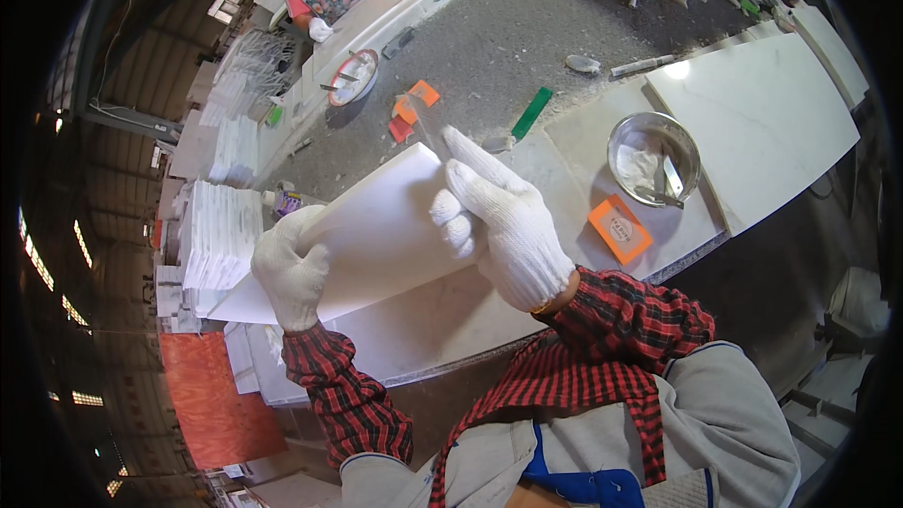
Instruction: The person smooths a large white plastic sheet on a workbench, then uses a metal scraper to remove burrs from its edges. They flip the sheet and use an orange sanding block to smooth the edges further, repeating the process on multiple sides.
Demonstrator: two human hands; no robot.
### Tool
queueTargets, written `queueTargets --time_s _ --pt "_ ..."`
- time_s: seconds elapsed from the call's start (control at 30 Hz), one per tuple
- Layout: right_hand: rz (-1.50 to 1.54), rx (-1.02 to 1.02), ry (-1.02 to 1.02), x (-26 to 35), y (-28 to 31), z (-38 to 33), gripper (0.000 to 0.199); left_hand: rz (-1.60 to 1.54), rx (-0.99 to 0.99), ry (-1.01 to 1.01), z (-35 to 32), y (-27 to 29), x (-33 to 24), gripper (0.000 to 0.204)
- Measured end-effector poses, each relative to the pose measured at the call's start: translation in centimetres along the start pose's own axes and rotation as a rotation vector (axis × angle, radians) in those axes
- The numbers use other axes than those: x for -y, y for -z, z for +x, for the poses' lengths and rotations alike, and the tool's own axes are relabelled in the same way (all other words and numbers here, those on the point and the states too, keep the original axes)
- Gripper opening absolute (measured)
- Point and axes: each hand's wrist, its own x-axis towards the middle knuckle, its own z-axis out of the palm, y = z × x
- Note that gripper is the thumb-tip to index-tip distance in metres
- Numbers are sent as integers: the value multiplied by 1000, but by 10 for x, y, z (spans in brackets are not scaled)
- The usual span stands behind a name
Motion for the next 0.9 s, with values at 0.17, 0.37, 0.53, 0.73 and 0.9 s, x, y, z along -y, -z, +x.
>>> queueTargets --time_s 0.17,0.37,0.53,0.73,0.9 --pt "18 58 17 -1 -1 3 52 -47 -2 0 -1 1 -4 30" --pt "48 31 28 -4 -1 3 49 -30 -8 -6 0 2 -5 29" --pt "62 57 52 -4 -4 7 45 16 -1 15 0 1 -3 30" --pt "117 48 47 -8 -10 7 49 58 23 -20 -3 3 8 30" --pt "136 54 79 -8 -8 11 42 84 52 -30 1 3 10 31"
